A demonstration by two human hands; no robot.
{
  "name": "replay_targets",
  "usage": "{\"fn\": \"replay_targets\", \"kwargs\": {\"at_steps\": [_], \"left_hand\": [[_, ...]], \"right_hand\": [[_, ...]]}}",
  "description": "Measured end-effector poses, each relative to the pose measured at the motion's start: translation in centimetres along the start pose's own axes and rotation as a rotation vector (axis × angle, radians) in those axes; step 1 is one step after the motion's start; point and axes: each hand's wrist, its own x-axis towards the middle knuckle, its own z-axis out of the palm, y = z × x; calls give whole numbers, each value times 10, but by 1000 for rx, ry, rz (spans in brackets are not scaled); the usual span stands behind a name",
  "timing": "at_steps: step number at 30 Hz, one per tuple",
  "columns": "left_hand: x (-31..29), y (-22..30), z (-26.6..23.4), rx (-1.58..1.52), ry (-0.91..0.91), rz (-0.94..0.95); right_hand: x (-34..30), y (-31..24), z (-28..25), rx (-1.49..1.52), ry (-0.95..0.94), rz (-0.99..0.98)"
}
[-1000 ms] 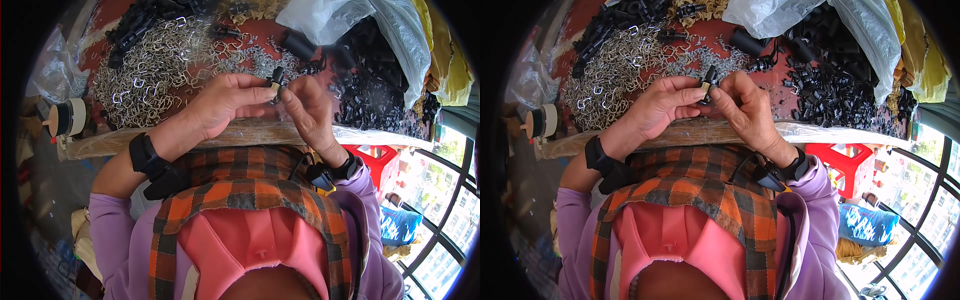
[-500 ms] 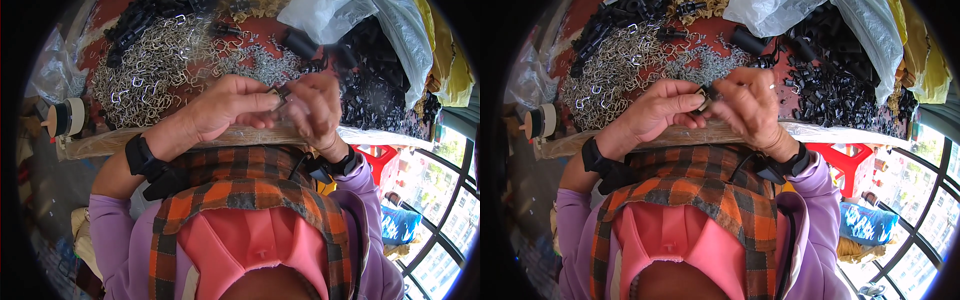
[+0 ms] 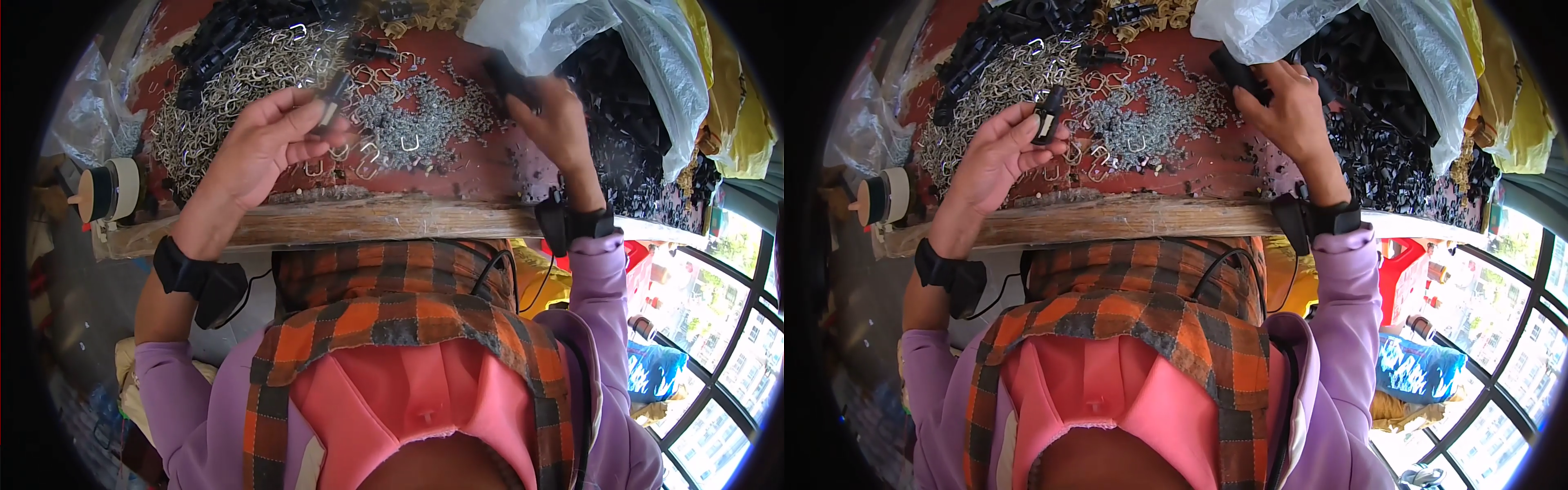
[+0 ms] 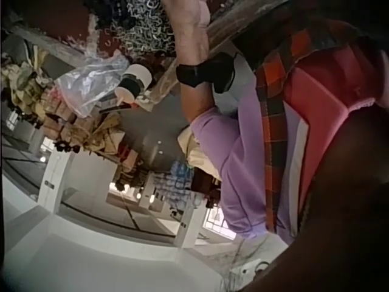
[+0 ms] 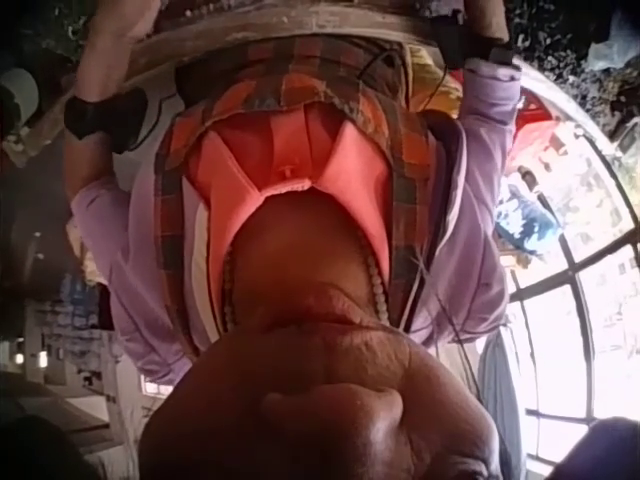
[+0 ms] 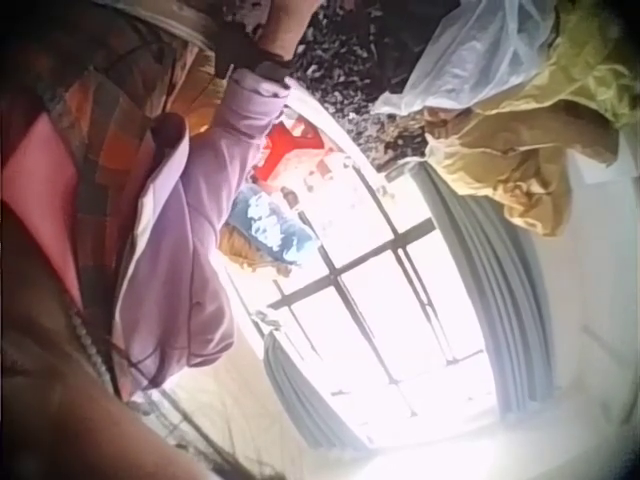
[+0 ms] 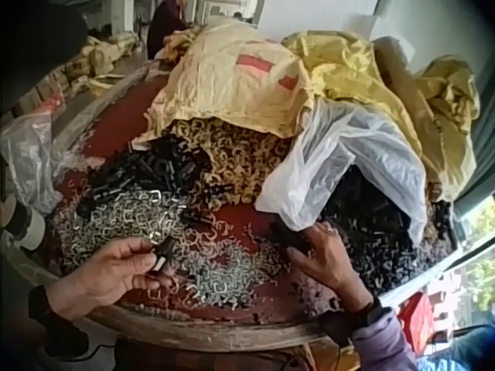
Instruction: The person assembles components by picking up a black plastic housing, inserting a metal clip and a beige plastic piece, and then sliding a larger black sleeve over the assembly.
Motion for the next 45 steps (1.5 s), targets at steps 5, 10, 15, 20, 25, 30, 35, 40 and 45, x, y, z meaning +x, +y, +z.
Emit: {"fn": "replay_targets", "kwargs": {"at_steps": [5,10,15,20,25,30,35,40,45], "left_hand": [[9,-3,21,-65,-157,-77],[12,-8,44,-76,-287,-186],[13,-5,38,-111,-222,-191],[4,2,35,-39,-281,-83],[-4,12,40,-5,-251,-78],[-2,8,40,8,-249,-89],[-4,7,55,70,-278,-102],[1,1,58,162,-292,-21],[6,-3,53,295,-275,-8]], "right_hand": [[-9,-44,-28,671,-80,194],[-6,-61,-36,670,-170,-43],[-11,-52,-35,641,-177,-27],[-11,-61,-43,701,-221,-161],[-21,-61,-39,824,-203,-96],[-24,-66,-46,918,-168,-36],[-27,-66,-43,890,-162,-137],[-34,-71,-40,915,-96,-149],[-30,-74,-45,827,-113,-105]]}}
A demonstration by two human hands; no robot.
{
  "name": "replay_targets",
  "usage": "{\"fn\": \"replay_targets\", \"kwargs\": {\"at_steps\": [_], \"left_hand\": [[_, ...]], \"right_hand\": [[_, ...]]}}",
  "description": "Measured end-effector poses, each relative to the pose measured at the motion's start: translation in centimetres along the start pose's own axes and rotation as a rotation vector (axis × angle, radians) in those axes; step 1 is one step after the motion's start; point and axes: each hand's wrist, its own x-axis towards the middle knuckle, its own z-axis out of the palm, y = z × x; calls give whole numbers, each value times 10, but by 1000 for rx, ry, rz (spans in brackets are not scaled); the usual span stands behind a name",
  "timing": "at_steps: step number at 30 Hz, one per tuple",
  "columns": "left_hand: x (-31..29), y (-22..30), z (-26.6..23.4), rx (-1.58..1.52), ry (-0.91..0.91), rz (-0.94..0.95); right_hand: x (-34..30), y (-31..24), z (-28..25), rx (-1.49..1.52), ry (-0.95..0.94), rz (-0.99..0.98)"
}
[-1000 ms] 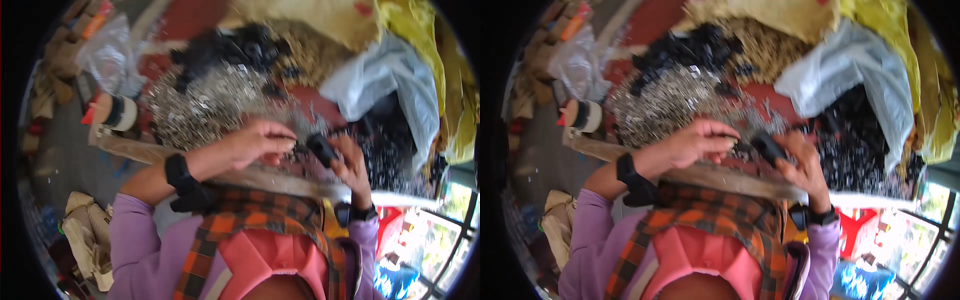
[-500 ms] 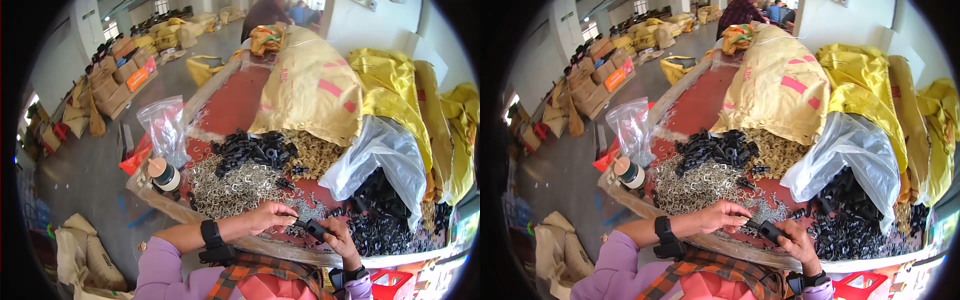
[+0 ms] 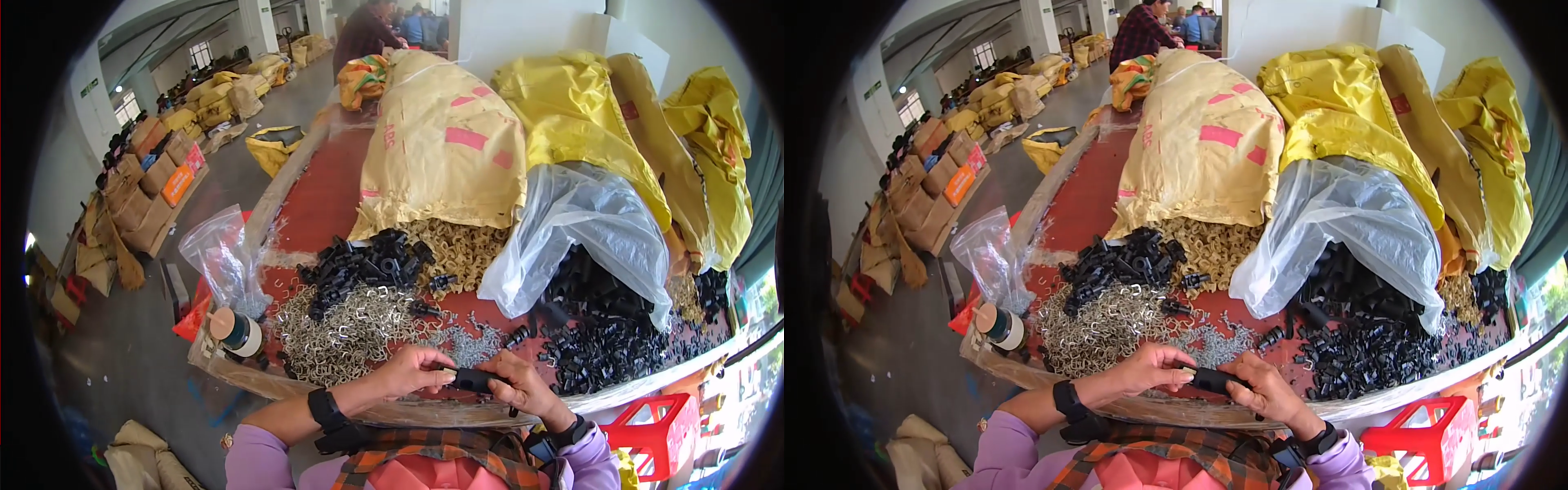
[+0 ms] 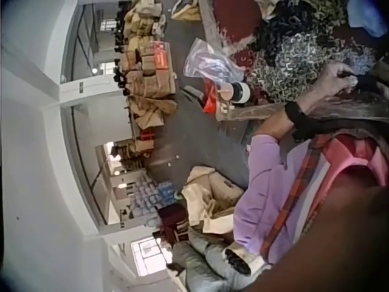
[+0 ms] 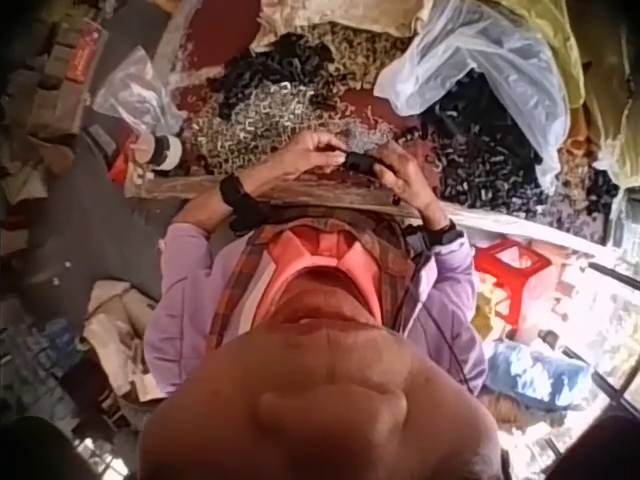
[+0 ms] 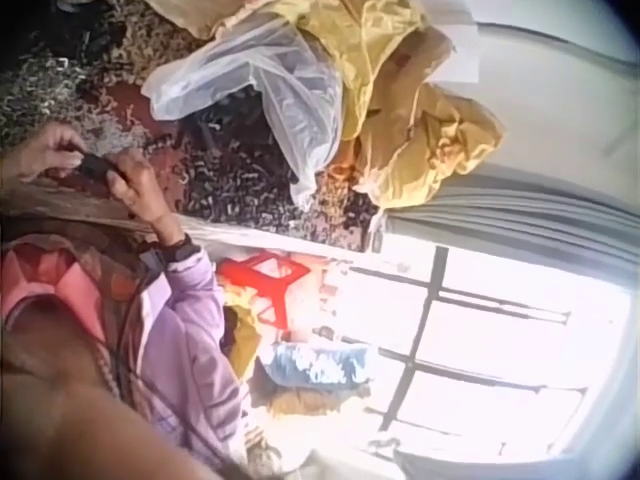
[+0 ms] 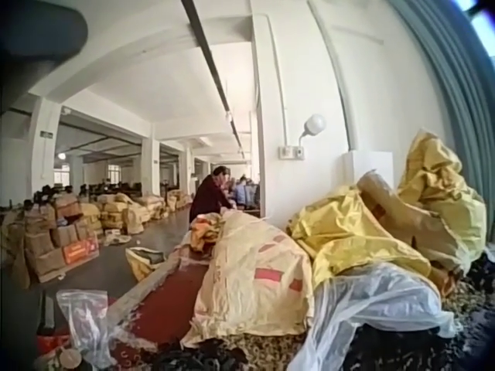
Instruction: The person assembles components by picking up a black plastic housing, inserting a metal clip and a beige plastic piece, and then sliding a larger black sleeve over the assembly.
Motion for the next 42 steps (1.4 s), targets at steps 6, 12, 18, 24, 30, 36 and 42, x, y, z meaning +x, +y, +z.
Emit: {"fn": "replay_targets", "kwargs": {"at_steps": [6,12,18,24,30,36,42], "left_hand": [[1,-3,3,-203,34,-70],[10,1,2,-338,124,-166],[9,-8,-6,-339,121,-133],[7,-5,-6,-377,118,-80],[8,-7,-6,-293,125,-4],[11,-4,-4,-200,133,-32],[16,-7,-3,-258,140,-146]], "right_hand": [[0,4,8,-47,65,-33],[7,14,13,-88,134,-7],[10,24,25,-84,214,-37],[6,28,33,118,249,151],[7,27,37,161,278,199],[9,24,42,139,323,227],[10,27,48,156,368,304]]}}
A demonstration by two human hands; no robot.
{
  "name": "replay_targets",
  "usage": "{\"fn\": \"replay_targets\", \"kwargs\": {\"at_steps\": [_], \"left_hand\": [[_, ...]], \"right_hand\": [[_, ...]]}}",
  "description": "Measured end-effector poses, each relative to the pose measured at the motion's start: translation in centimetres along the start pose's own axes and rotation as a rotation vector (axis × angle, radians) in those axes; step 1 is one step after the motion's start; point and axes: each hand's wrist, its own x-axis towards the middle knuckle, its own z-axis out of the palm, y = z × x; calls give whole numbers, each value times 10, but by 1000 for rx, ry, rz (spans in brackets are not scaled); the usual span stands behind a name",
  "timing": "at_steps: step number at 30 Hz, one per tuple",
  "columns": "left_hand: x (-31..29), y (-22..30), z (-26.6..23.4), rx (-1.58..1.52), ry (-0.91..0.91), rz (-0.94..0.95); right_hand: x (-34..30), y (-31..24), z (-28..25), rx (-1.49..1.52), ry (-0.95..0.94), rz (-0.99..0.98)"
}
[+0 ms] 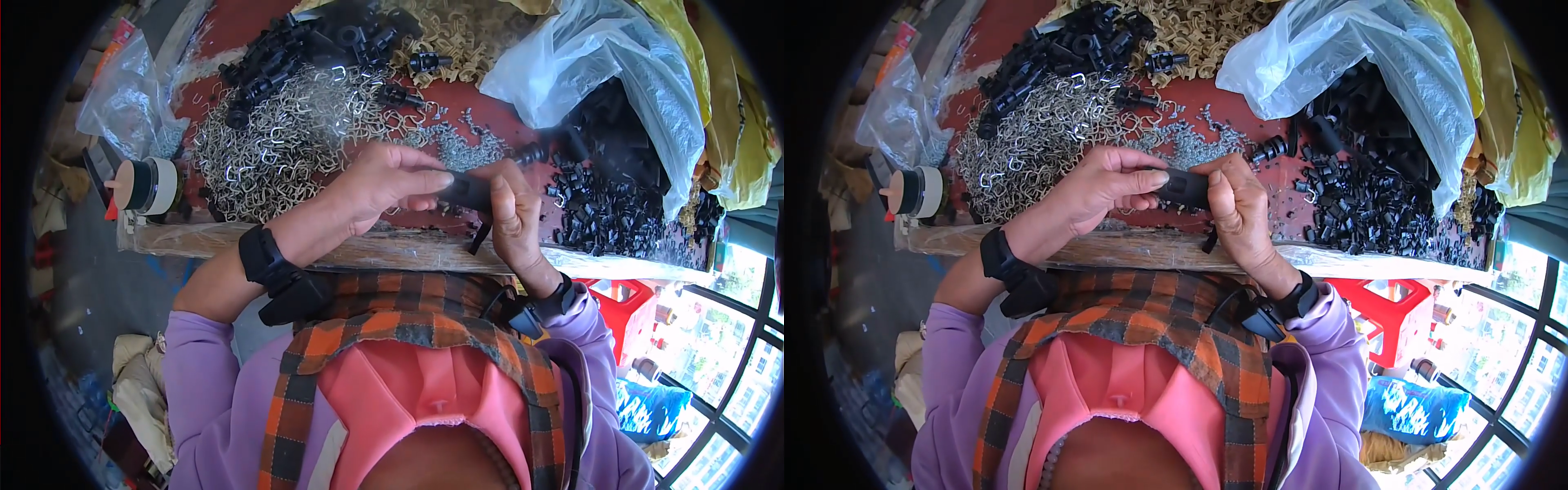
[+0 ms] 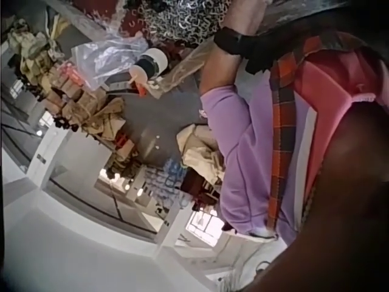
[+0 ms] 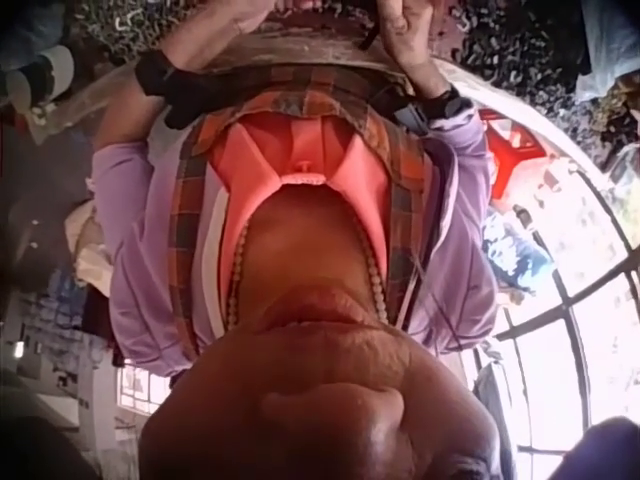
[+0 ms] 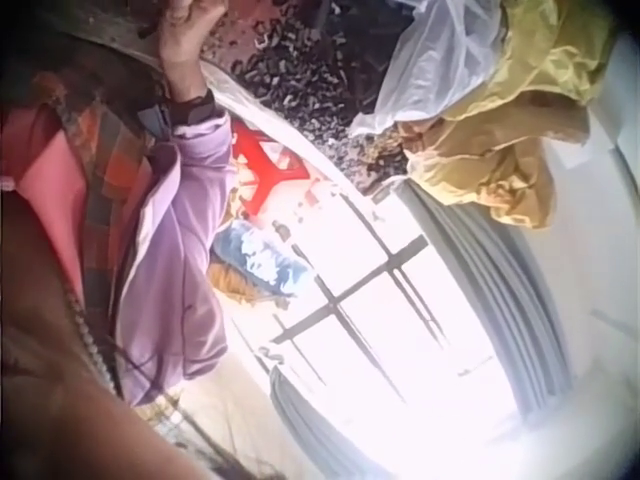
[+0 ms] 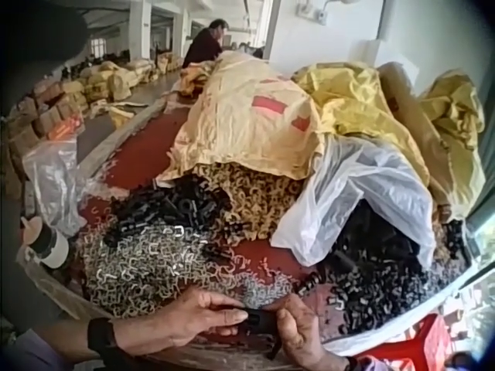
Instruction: The person assembles components by picking up a black plastic housing, inserting a metal clip and a beige plastic piece, and then sliding a larger black sleeve over the assembly.
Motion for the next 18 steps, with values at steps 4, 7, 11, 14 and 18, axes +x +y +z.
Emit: {"fn": "replay_targets", "kwargs": {"at_steps": [4,7,11,14,18], "left_hand": [[3,-3,-3,-105,-52,-29],[0,-1,-1,-119,-91,-10],[0,1,5,-69,-118,-5],[-3,-3,10,-57,-119,-3],[-9,-2,9,-40,-102,-6]], "right_hand": [[12,-5,-11,-88,-251,-190],[23,-18,-12,-13,-370,-351],[24,-29,-9,57,-525,-379],[21,-31,-9,53,-577,-366],[9,-20,-21,-86,-532,-379]]}}
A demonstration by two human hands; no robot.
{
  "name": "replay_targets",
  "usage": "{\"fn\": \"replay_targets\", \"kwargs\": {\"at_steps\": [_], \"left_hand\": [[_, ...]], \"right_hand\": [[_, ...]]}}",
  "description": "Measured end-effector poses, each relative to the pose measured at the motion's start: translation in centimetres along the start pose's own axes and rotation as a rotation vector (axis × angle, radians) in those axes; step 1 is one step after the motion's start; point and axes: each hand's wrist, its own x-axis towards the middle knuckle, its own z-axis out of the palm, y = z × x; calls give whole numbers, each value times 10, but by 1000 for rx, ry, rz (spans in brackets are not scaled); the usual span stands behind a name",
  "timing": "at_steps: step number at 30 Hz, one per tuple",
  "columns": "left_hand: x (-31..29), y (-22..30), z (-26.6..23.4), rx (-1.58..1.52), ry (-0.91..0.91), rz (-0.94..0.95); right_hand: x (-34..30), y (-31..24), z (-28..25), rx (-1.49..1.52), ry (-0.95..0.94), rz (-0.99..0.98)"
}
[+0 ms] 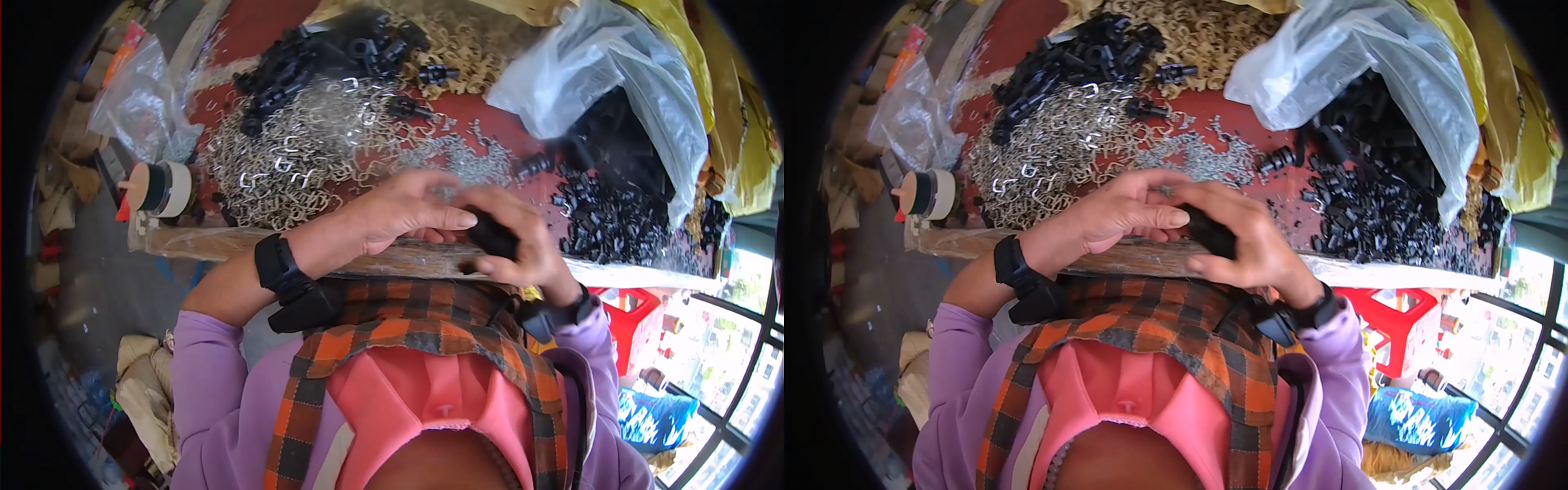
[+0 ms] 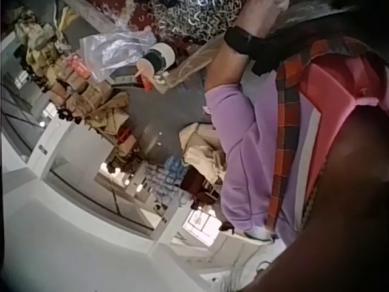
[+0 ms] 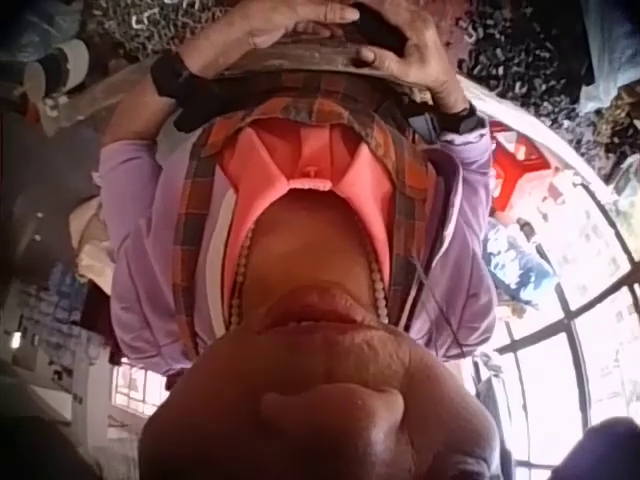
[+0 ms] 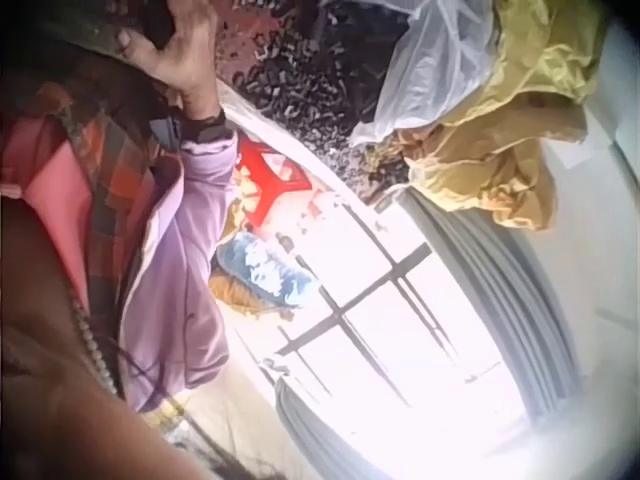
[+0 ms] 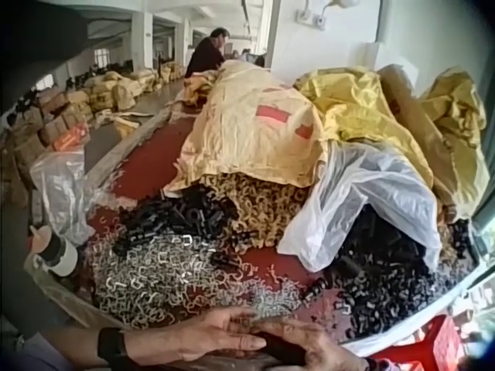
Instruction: The person assembles components by picking up a black plastic housing, inserting a metal clip and a beige plastic piece, and then sliding a larger black sleeve over the assembly.
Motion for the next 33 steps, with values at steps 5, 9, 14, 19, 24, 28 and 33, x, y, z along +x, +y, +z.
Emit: {"fn": "replay_targets", "kwargs": {"at_steps": [5,9,14,19,24,28,33], "left_hand": [[5,18,-35,400,204,233],[22,27,-62,927,430,609],[48,33,-67,1601,510,799],[64,30,-77,1832,442,703],[66,31,-73,1940,405,687],[52,34,-53,1642,444,594],[42,20,-3,101,165,275]], "right_hand": [[-98,-2,-29,-51,589,393],[-215,-2,-44,-252,1003,698],[-396,-17,-14,-670,1190,1293],[-448,-35,28,-660,1303,1587],[-273,-33,-18,-122,1103,925],[-179,-12,-26,272,921,525],[-87,3,-22,522,551,341]]}}
